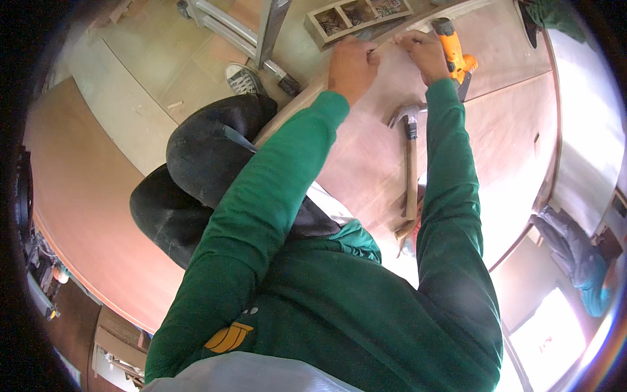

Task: The person sits on the floor and assembles a wooden frame by attaching thin wooden strips to a larger board. They use a hammer to drive nails into the wood and a hand saw to trim the strips to size. The person repeatedly positions the strips, hammers them into place, and cuts the excess length.

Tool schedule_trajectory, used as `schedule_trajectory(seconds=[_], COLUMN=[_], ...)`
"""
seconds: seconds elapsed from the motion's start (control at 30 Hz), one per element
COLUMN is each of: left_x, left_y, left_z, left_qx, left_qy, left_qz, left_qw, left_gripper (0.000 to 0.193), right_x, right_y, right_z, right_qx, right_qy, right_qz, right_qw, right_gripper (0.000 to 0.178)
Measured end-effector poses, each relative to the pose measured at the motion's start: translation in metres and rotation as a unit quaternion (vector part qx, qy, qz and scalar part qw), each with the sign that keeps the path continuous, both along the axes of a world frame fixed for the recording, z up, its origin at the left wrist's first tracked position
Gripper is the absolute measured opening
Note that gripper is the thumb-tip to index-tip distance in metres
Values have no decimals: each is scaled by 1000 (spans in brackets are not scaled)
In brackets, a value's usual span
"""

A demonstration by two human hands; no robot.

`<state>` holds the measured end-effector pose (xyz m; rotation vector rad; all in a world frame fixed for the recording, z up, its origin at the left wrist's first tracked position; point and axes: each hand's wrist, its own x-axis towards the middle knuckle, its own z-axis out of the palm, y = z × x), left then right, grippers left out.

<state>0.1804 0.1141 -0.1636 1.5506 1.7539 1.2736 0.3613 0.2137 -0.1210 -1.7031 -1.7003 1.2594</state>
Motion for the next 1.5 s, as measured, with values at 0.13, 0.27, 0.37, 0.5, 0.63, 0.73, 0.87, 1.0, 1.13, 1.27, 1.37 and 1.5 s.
schedule_trajectory(seconds=[0.13,0.27,0.37,0.5,0.63,0.73,0.87,1.0,1.13,1.27,1.37,1.5], left_x=[4,-10,-16,-16,-14,-20,-23,-15,-14,-16,-16,-15], left_y=[6,2,3,5,7,7,19,23,18,23,17,12], left_z=[-5,18,20,17,20,25,10,-2,-2,12,7,37], left_qx=[-28,-134,-192,-213,-280,-263,-274,-275,-237,-220,-210,-253], left_qy=[-45,-46,-73,-138,-145,-169,-177,-245,-254,-215,-190,-188], left_qz=[2,26,2,-9,-41,-43,-52,-50,-72,-81,-61,-61], left_qw=[999,990,979,967,948,949,944,928,935,948,957,947], left_gripper=[22,21,21,22,26,28,33,39,38,34,31,30], right_x=[8,-6,-6,0,-5,-2,24,51,34,26,15,-5], right_y=[3,-4,-7,-5,-12,-35,-139,-250,-273,-266,-243,-214], right_z=[-2,9,4,0,10,25,56,41,50,47,59,63], right_qx=[-46,-53,-53,-53,1,107,193,83,120,176,126,165], right_qy=[-14,-39,2,10,-63,-157,-284,-358,-343,-317,-242,-142], right_qz=[-32,-64,-88,-86,-59,-39,-100,-37,-28,-96,-103,-79], right_qw=[998,996,995,995,996,981,934,929,931,927,956,973], right_gripper=[23,24,24,25,26,33,43,46,37,29,30,32])
